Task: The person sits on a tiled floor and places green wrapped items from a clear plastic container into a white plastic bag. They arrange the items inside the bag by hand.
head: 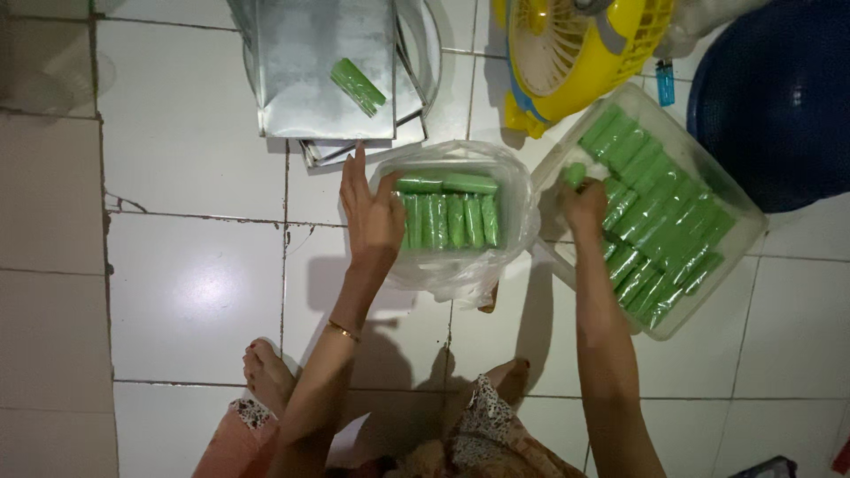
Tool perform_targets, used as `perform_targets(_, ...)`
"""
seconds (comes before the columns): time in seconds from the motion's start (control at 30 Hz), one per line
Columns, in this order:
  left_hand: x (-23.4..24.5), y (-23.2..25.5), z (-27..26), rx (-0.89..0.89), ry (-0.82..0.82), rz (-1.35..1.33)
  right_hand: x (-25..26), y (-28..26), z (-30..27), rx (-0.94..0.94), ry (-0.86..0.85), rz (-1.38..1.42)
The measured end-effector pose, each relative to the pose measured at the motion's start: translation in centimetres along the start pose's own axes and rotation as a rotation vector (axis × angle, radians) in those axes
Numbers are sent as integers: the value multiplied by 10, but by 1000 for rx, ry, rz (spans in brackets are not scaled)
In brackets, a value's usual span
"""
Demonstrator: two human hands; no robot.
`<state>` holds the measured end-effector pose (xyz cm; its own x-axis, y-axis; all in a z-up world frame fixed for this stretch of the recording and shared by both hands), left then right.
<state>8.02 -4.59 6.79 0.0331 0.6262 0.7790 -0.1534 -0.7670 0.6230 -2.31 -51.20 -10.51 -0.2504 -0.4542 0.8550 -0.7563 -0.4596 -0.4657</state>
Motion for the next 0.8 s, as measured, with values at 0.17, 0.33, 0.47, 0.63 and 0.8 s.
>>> perform_targets(0.17, -2, -7, -5, -50, 33, 30, 76, -82, -72, 127, -136, 448)
perform_targets(0.33, -9, -6, -6, -73, 1, 44, 85, -188, -155, 400, -430, 548)
perform_targets(0.47, -11, -8, -5, -24, -37, -4, 6, -209, -197, 387, -544, 111)
perform_targets(0.63, -19, -7, -10, -92, -42, -11, -49, -205, -230, 631, -451, -46)
perform_targets(0.8, -57, 9, -18, -185, -227, 134, -43, -204, -224, 579, -433, 62)
Point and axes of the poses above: each hand's wrist, its own z-axis towards the middle knuckle, its own x-axis out of the back of the hand, y = z × x, the point moved 8 cm from there along z, towards the middle knuckle, and after that the axes turned 4 degrees about y, right-handed, at the moved point
